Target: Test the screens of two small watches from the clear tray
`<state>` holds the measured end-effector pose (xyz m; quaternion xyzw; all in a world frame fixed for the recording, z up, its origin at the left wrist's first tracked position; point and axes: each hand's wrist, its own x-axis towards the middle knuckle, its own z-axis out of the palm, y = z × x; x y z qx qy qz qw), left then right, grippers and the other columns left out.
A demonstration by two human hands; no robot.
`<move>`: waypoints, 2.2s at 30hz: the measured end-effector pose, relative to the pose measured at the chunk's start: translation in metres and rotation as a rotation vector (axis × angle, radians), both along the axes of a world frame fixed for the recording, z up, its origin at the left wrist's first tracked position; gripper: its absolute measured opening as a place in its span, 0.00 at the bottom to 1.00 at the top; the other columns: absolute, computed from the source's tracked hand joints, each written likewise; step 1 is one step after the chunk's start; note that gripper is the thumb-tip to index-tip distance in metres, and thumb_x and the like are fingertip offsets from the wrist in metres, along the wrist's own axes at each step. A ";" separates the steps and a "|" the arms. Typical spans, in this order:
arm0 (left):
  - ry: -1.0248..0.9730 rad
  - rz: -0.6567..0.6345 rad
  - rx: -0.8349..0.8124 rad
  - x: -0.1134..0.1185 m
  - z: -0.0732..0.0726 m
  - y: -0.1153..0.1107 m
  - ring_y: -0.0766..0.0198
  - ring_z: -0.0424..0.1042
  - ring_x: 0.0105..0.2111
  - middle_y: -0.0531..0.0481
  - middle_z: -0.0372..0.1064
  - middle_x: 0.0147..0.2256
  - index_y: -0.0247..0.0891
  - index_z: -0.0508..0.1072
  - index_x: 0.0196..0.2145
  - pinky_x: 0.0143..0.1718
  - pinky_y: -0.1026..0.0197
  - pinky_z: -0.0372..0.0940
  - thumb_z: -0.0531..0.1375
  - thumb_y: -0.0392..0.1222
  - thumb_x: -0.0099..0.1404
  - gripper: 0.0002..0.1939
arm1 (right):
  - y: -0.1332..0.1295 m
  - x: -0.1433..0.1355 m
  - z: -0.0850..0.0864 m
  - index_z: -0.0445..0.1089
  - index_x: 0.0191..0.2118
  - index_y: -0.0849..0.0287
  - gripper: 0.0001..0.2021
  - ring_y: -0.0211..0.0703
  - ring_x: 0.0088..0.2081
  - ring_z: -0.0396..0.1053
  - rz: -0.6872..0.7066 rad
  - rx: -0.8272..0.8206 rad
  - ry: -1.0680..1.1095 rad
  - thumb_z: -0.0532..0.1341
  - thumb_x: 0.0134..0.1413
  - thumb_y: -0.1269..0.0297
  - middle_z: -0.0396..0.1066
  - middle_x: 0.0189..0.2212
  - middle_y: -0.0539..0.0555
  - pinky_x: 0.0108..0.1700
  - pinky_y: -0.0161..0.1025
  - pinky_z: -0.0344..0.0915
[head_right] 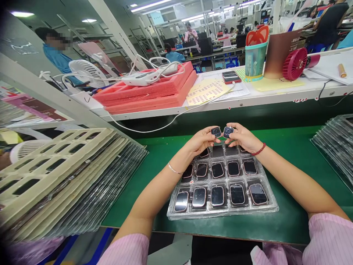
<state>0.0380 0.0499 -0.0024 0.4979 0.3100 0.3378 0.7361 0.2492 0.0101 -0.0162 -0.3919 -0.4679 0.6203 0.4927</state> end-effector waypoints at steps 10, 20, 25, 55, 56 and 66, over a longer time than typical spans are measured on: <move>0.168 0.041 0.390 0.006 -0.006 -0.006 0.65 0.76 0.33 0.45 0.72 0.44 0.37 0.69 0.49 0.29 0.67 0.65 0.62 0.33 0.53 0.24 | -0.002 -0.008 -0.001 0.67 0.46 0.56 0.20 0.38 0.28 0.70 -0.131 0.261 -0.293 0.65 0.43 0.71 0.73 0.34 0.51 0.27 0.35 0.70; 0.156 0.049 0.386 0.005 -0.006 -0.006 0.64 0.77 0.32 0.44 0.74 0.43 0.37 0.68 0.56 0.27 0.68 0.66 0.62 0.35 0.55 0.29 | -0.006 -0.010 0.002 0.66 0.45 0.55 0.17 0.39 0.29 0.68 -0.110 0.318 -0.365 0.62 0.46 0.69 0.72 0.34 0.50 0.28 0.37 0.69; 0.167 0.053 0.397 0.005 -0.006 -0.007 0.64 0.77 0.32 0.44 0.74 0.44 0.36 0.71 0.53 0.26 0.68 0.65 0.61 0.35 0.55 0.26 | -0.007 -0.010 0.003 0.66 0.44 0.55 0.16 0.38 0.27 0.67 -0.109 0.324 -0.360 0.62 0.46 0.69 0.71 0.33 0.50 0.26 0.36 0.68; 0.224 0.033 0.418 0.004 -0.003 -0.007 0.64 0.77 0.31 0.46 0.75 0.39 0.35 0.71 0.49 0.25 0.69 0.64 0.62 0.36 0.54 0.22 | -0.009 -0.012 0.005 0.67 0.43 0.57 0.15 0.41 0.31 0.69 -0.139 0.345 -0.415 0.62 0.46 0.66 0.73 0.34 0.52 0.31 0.40 0.69; 0.225 0.035 0.418 0.005 -0.003 -0.007 0.64 0.77 0.30 0.46 0.75 0.39 0.34 0.71 0.49 0.25 0.69 0.64 0.61 0.36 0.54 0.22 | -0.009 -0.012 0.004 0.67 0.43 0.57 0.15 0.40 0.30 0.68 -0.140 0.344 -0.415 0.62 0.46 0.66 0.72 0.34 0.52 0.31 0.40 0.69; 0.233 0.060 0.390 0.006 -0.001 -0.009 0.65 0.76 0.29 0.46 0.75 0.39 0.34 0.71 0.48 0.23 0.70 0.63 0.61 0.34 0.54 0.22 | -0.009 -0.010 0.004 0.68 0.44 0.57 0.18 0.42 0.32 0.72 -0.133 0.389 -0.433 0.60 0.43 0.70 0.71 0.37 0.52 0.32 0.40 0.70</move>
